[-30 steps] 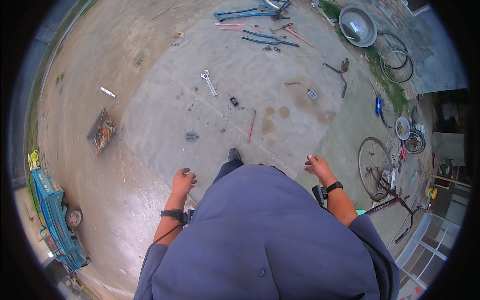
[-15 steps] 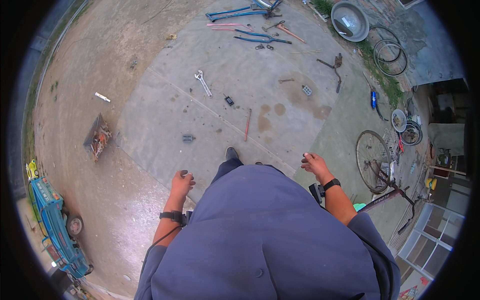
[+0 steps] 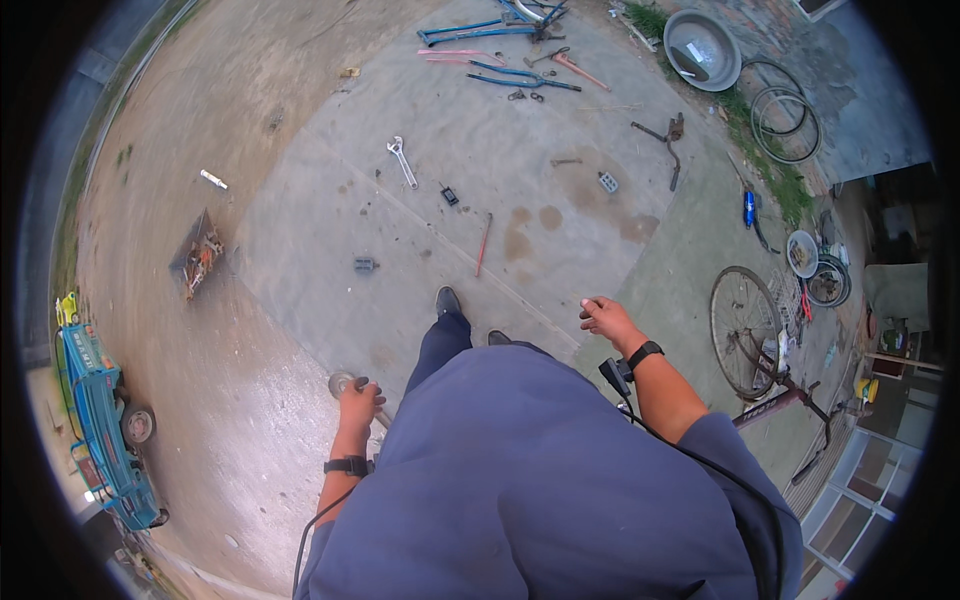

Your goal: The person adjusts the rear derailleur and chain on a bicycle using a wrench, then rotates the pedals and inspects the frame. They handle the bicycle frame and a separate blue frame, moving parts around the workspace.

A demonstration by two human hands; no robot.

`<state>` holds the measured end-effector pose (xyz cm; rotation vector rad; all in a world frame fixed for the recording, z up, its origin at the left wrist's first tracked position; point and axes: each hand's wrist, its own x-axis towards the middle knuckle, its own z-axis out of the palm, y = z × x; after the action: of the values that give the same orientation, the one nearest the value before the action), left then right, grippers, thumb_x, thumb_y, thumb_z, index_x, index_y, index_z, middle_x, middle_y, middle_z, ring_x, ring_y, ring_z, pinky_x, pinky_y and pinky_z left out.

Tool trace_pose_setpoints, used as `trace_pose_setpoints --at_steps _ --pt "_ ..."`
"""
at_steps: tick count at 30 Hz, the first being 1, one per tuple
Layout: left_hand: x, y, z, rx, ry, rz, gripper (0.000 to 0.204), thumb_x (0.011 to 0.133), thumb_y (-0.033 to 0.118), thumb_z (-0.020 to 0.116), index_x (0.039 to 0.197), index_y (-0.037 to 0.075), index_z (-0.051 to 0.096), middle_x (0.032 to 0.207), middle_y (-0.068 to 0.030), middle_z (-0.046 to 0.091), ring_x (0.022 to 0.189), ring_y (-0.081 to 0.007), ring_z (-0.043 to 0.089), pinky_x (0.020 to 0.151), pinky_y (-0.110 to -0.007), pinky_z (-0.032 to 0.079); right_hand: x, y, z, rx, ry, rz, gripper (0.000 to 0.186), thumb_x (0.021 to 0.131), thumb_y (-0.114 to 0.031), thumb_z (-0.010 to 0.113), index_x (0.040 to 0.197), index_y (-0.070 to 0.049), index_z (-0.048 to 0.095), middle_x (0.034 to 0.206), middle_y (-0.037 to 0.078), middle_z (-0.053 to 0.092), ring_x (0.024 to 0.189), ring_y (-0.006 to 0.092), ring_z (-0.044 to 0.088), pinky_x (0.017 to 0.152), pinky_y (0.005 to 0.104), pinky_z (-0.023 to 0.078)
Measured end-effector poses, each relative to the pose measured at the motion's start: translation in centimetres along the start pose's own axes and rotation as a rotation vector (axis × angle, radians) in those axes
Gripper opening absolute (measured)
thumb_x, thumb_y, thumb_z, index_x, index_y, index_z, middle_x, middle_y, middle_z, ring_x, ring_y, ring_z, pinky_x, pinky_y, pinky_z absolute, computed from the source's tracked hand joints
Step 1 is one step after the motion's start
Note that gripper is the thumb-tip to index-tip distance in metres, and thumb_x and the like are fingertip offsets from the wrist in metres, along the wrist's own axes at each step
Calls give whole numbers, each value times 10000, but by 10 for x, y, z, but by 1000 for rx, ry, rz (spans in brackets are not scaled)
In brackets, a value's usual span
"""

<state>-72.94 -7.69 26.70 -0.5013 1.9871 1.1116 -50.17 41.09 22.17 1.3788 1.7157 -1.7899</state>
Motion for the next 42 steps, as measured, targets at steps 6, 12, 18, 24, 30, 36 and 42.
trace_pose_setpoints --at_steps 6,12,18,24,30,36,42 --pt "-59 -77 29 -50 38 -103 486 922 163 601 1315 -85 458 1011 -184 661 782 -227 693 593 -302 531 -18 33 -8 -108 4 66 374 981 -374 544 1072 -23 638 940 81 669 770 178 630 707 345 521" --pt "-105 -158 34 -172 145 -154 451 910 147 600 1282 -83 490 969 -181 666 731 -216 686 582 -311 536 -29 44 2 -421 -192 43 520 962 -432 577 1265 -9 545 1103 137 666 885 213 677 763 319 514" --pt "-148 -253 34 -371 259 -248 458 882 150 619 1260 -85 512 940 -171 668 726 -198 686 573 -296 530 -37 40 37 -428 -244 121 564 955 -447 595 1289 2 521 1123 147 655 896 219 674 771 330 519" --pt "-177 -362 34 -555 381 -385 470 863 169 648 1251 -68 530 942 -157 665 748 -188 681 570 -290 511 -47 35 118 -646 -333 115 577 952 -440 609 1297 12 515 1106 150 656 895 211 670 778 314 517" --pt "-176 -491 44 -630 513 -540 529 871 234 670 1263 -91 526 1027 -192 674 901 -256 672 750 -351 527 -54 51 237 -873 -548 95 561 956 -437 608 1273 21 542 1087 142 664 898 200 671 782 293 509" --pt "-132 -601 79 -814 619 -704 604 889 319 659 1297 -98 503 1212 -249 611 1117 -320 595 955 -389 461 -39 98 329 -1139 -660 167 523 974 -417 598 1258 21 556 1036 132 679 883 182 678 775 283 507" --pt "-76 -667 122 -1063 758 -935 740 920 404 621 1416 -84 367 1341 -247 517 1220 -311 526 997 -390 421 -9 133 366 -1332 -653 216 483 980 -366 589 1253 31 566 1010 127 687 852 180 682 746 291 518"
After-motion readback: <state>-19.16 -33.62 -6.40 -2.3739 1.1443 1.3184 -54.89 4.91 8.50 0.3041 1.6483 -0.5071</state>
